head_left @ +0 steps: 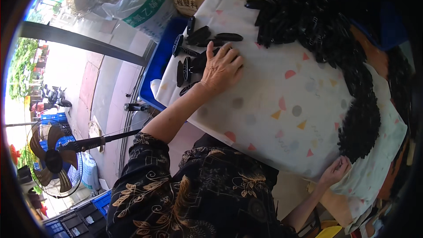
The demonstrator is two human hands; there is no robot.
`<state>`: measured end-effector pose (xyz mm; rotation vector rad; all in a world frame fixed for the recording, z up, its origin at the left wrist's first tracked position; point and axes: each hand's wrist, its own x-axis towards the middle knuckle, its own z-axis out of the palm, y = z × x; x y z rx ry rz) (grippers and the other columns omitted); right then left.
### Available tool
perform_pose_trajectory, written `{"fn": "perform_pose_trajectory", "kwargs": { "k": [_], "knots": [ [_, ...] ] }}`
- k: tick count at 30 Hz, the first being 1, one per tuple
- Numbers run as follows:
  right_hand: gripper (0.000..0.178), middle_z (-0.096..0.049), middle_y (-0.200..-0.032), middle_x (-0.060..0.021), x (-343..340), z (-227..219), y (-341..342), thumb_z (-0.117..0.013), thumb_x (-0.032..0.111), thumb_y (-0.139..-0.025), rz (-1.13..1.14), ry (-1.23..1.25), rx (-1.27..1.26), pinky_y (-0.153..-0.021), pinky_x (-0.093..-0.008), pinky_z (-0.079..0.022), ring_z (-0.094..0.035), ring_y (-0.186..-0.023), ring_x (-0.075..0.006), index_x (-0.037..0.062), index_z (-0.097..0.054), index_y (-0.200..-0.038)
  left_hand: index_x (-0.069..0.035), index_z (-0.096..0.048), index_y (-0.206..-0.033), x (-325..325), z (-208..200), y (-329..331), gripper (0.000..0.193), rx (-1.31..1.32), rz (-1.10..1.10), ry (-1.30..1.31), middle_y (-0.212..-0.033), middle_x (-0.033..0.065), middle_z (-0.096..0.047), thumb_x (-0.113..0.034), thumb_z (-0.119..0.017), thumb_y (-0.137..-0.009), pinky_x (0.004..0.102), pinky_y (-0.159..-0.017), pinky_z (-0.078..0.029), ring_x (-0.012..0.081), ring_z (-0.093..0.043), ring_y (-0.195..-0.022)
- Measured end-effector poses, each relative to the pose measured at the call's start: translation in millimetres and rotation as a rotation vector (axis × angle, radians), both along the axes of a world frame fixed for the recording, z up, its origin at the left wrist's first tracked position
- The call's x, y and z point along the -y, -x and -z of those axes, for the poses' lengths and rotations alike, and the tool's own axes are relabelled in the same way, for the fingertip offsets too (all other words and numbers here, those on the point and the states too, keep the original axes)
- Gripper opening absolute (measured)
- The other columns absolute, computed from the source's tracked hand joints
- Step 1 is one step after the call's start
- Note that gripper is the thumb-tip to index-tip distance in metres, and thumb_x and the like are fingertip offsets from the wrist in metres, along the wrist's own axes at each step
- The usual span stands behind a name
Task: Assembling and inspecting small black plastic components at a workstation.
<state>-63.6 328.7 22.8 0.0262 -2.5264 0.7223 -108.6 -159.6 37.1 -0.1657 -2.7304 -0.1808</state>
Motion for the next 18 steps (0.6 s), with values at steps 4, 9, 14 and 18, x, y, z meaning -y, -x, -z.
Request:
{"fn": "perform_pose_trajectory", "kwargs": {
  "k": [4,9,14,18],
  "knots": [
    [0.01,-0.052,-0.103,-0.015,6,-1,1,-0.055,-0.001,-0.091,0.01,-0.046,0.018,-0.078,-0.0341,-0.049,-0.055,-0.092,-0.027,-0.0064,-0.058,-0.098,-0.014,-0.06,-0.092,49,1,0,0.017,-0.037,0.013,0.022,-0.106,0.0032,-0.056,-0.021,-0.064,-0.077,0.0598,-0.103,-0.022,0.0246,-0.047,-0.118],
    [0.009,-0.053,-0.102,-0.0148,5,-2,3,-0.054,-0.002,-0.09,-0.032,-0.146,-0.052,-0.077,-0.034,-0.049,-0.055,-0.091,-0.0273,-0.006,-0.058,-0.097,-0.013,-0.062,-0.095,125,-2,1,0.019,-0.052,-0.027,0.101,-0.109,0.0033,-0.059,-0.02,-0.064,-0.078,0.0548,-0.102,-0.024,0.0237,-0.049,-0.117],
    [0.01,-0.053,-0.1,-0.0138,12,-2,3,-0.054,-0.002,-0.09,0.027,-0.125,-0.059,-0.077,-0.0336,-0.049,-0.056,-0.089,-0.0258,-0.0054,-0.058,-0.099,-0.013,-0.063,-0.094,176,4,-1,0.019,-0.173,-0.283,0.171,-0.109,0.004,-0.059,-0.019,-0.067,-0.077,0.0486,-0.093,-0.03,0.0251,-0.051,-0.113],
    [0.011,-0.052,-0.096,-0.0123,2,5,-2,-0.054,-0.001,-0.09,0.173,0.046,0.02,-0.075,-0.0318,-0.048,-0.056,-0.086,-0.0232,-0.0044,-0.058,-0.101,-0.015,-0.062,-0.097,93,-13,31,0.027,-0.214,-0.044,0.001,-0.116,0.006,-0.055,-0.022,-0.073,-0.073,0.0486,-0.102,-0.028,0.0268,-0.046,-0.12]
  ]
}}
